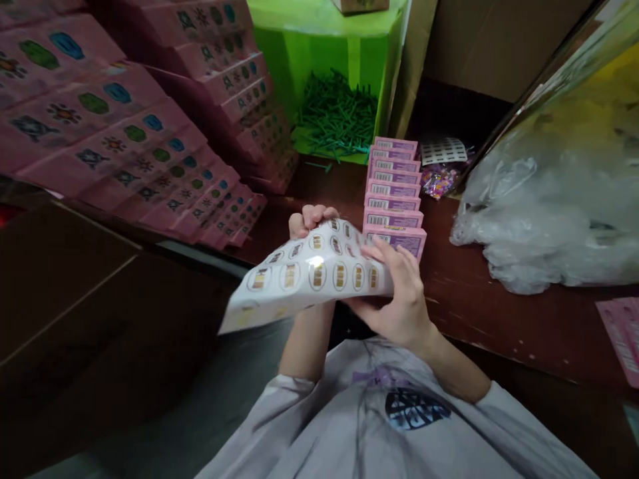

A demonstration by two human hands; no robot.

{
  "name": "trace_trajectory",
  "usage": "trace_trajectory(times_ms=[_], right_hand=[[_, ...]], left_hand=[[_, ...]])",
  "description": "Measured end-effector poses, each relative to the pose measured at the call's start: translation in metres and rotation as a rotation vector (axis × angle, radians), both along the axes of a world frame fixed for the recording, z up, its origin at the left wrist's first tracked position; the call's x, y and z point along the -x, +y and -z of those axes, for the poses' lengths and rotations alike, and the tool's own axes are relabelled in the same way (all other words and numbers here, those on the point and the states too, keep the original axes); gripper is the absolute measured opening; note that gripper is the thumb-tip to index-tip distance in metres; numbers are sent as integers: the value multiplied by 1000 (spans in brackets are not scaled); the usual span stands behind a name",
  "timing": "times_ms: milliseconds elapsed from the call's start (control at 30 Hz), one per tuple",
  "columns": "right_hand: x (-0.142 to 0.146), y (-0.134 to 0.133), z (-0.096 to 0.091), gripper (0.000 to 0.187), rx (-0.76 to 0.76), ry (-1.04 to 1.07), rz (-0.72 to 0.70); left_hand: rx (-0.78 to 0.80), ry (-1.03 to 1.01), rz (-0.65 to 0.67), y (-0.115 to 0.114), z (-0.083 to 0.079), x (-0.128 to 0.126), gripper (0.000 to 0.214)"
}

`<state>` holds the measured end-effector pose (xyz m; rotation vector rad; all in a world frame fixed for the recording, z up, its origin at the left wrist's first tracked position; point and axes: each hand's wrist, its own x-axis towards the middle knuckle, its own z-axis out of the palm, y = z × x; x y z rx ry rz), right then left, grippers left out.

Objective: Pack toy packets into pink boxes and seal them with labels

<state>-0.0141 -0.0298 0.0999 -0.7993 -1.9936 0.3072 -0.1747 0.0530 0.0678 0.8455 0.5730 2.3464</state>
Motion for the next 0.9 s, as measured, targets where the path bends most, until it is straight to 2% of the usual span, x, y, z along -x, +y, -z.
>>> trace_trajectory(times_ms=[67,133,200,300,367,433,533,633,733,900], right_hand=[[-3,8,4,56,11,40,25],[-9,18,4,47,8,45,63],[-18,28,2,42,-21,1,102],[-27,40,-3,41,-91,-107,79],[-31,46,-7,39,-104,-143,25],[-32,49,-9,33,-48,-142,-47],[-33,54,-10,31,130,-80,-136],[-34,58,-5,14,246,15,-123],[-36,62,2,12,302,72,-125],[-41,64,17,10,215,102,-174]], left_hand=[[-55,-32,9,-11,-2,3,47],[51,-34,12,-30,-12,9,34],[160,20,-30,-54,-27,17,41],[186,336,-112,-85,-49,23,76],[303,602,-153,-94,-56,22,84],[497,761,-171,-95,-55,20,73],[681,764,-194,-88,-46,19,42],[725,721,-179,-83,-36,21,32],[727,729,-185,-84,-28,21,24],[826,683,-188,-86,-13,14,19]])
